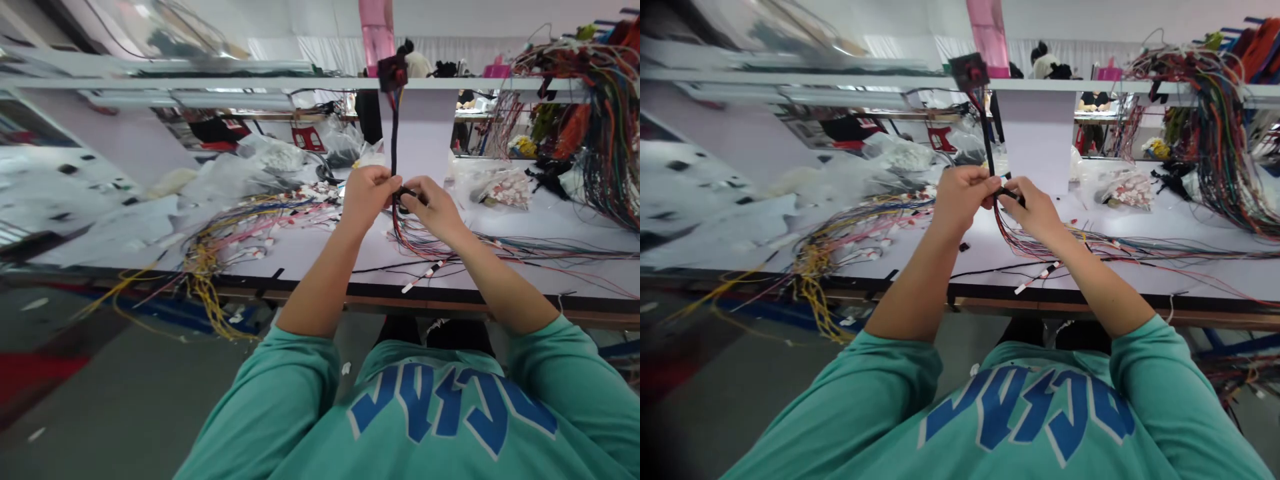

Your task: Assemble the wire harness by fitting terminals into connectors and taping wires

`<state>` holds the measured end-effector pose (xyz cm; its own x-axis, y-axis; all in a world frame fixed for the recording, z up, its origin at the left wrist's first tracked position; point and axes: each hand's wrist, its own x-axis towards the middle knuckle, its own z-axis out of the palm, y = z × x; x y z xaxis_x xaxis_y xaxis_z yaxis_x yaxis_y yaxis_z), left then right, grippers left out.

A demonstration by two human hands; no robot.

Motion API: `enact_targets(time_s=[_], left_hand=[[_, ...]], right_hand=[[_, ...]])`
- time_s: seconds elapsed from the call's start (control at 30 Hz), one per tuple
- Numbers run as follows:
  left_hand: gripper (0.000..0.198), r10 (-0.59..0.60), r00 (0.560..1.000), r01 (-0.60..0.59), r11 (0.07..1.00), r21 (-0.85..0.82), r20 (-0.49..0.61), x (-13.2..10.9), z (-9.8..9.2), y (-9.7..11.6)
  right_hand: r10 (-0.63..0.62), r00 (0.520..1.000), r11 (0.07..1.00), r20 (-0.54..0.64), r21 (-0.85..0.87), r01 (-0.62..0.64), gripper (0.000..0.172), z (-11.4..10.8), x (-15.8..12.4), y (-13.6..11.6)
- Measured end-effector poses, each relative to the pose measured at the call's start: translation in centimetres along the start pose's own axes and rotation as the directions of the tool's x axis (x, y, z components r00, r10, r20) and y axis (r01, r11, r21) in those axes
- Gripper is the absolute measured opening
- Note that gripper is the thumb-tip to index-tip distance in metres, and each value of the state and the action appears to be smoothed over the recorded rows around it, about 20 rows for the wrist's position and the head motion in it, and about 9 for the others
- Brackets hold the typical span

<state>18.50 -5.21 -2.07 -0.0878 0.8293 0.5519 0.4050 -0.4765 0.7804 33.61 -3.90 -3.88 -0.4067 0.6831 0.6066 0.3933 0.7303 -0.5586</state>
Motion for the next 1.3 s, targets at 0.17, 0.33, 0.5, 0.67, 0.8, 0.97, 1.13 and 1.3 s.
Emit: enact_targets(time_s=[0.17,0.33,0.5,0.67,0.8,0.97,1.13,1.3], left_hand=[[0.017,-0.039,0.996,0.028,0.992,-0.126,-0.083,-1.2,-2.5,-1.0],[0.01,0.005,0.991,-0.021,0.992,-0.123,-0.131,-3.4,-4.3,-1.5],[0.005,0.197,0.975,-0.192,0.98,0.061,-0.1,-4.3,-6.2,-2.1],[0.017,0.189,0.98,-0.194,0.977,-0.092,-0.06,-4.1,-7.5,-3.3],[0.02,0.024,0.997,-0.045,0.954,-0.295,-0.073,-4.1,-6.9,-4.3],[0.02,-0.058,0.994,0.017,0.922,-0.387,-0.095,-5.0,-5.6,-4.1],[0.029,-0.169,0.976,0.081,0.872,-0.484,-0.141,-6.8,-4.7,-4.5],[0.041,-0.235,0.949,0.08,0.824,-0.562,-0.21,-8.8,-4.6,-5.5]], right_hand=[[-0.068,0.99,0.99,0.125,-0.116,0.082,0.031,0.7,0.2,-1.0],[-0.179,0.918,0.973,0.354,-0.074,0.218,0.029,1.3,3.2,-0.9],[-0.349,0.804,0.937,0.481,0.178,0.299,0.023,4.5,6.0,0.1],[-0.167,0.881,0.977,0.443,0.194,0.087,0.036,6.4,4.7,1.2],[-0.362,0.912,0.924,0.195,-0.058,0.379,0.038,5.7,1.6,0.6],[-0.771,0.546,0.386,0.329,-0.441,0.81,0.031,5.6,-1.2,-2.9],[-0.829,0.343,0.107,0.442,-0.477,0.873,0.026,5.3,-1.9,-4.9],[-0.692,0.399,0.283,0.601,-0.282,0.917,0.021,2.4,-2.1,-4.4]])
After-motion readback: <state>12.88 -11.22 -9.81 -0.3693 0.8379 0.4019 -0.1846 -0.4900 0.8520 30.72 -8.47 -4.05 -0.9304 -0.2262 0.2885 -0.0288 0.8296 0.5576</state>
